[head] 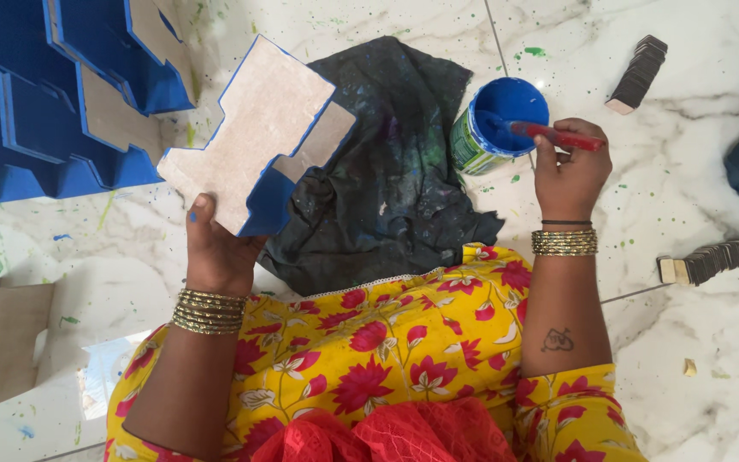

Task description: The person sits on the floor and paints cardboard organizer pieces blue using a brush, dipping the brush into a paint can between strokes. They rotate each piece to coat its edges and place finished blue pieces with a row of completed organizers on the floor.

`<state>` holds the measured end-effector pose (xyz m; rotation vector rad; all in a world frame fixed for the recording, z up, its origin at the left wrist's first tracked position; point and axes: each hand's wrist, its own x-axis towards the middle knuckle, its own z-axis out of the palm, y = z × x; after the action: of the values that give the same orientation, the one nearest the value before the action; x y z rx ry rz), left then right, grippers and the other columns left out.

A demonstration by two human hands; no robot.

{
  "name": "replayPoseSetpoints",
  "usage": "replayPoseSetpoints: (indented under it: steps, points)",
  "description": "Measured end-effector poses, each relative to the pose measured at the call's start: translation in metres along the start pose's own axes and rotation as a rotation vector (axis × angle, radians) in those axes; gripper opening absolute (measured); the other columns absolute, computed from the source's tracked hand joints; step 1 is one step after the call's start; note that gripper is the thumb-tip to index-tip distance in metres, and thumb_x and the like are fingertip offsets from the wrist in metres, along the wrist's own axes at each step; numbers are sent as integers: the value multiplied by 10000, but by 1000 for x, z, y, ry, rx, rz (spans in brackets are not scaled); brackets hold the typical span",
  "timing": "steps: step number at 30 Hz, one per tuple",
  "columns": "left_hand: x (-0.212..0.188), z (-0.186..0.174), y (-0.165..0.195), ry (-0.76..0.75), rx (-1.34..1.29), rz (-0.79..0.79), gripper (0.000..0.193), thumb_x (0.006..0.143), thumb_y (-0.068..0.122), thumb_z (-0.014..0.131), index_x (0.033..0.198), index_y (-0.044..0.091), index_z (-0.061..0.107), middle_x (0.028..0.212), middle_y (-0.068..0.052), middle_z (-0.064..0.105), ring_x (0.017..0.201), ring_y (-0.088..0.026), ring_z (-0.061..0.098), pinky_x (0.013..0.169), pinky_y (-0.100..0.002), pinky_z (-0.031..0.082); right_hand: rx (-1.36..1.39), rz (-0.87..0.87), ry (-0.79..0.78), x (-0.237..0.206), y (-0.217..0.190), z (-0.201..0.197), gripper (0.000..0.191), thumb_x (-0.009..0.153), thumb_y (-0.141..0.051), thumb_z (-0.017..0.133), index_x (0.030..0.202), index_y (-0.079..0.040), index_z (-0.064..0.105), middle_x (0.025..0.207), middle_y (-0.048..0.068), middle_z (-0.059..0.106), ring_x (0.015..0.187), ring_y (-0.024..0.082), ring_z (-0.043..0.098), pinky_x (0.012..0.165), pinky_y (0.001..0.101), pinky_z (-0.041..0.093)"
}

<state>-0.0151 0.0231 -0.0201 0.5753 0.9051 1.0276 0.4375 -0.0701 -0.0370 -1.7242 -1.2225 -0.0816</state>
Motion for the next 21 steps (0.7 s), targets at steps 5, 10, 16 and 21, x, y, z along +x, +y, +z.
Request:
replayPoseSetpoints:
  steps: [5, 10, 16, 21]
  points:
    - [-1, -1, -3, -6, 15, 18, 915, 775, 652, 667, 1499, 145, 428, 1399, -82, 603, 1226, -264, 617, 956, -444, 531, 35, -46, 65, 0, -4, -22, 273, 1017, 25, 836, 1205, 11, 638, 1191, 109, 652, 1021, 168, 726, 778, 240, 612]
    - [5, 0, 0, -4, 27, 19, 922, 768, 659, 670, 1494, 143, 431, 1384, -90, 614, 1220, -274, 623, 964, -458, 533, 190, -38, 132, -2, -11, -43, 268, 1055, 91, 784, 1233, 45, 590, 1195, 106, 654, 1031, 137, 708, 852, 213, 591]
    - [4, 2, 0, 11, 23, 11, 922, 765, 645, 669, 1500, 154, 409, 1407, -83, 608, 1247, -278, 626, 973, -454, 548, 166, 9, 151, -4, -21, -50, 227, 1089, 97, 764, 1202, 51, 572, 1119, 142, 699, 871, 132, 708, 766, 214, 588]
    - [-3, 2, -1, 0, 2, 24, 905, 785, 633, 662, 1502, 146, 404, 1412, -86, 599, 1246, -276, 623, 969, -464, 549, 209, 48, 132, 2, -24, -56, 237, 1085, 102, 732, 1229, 49, 552, 1100, 157, 714, 826, 143, 735, 716, 228, 607]
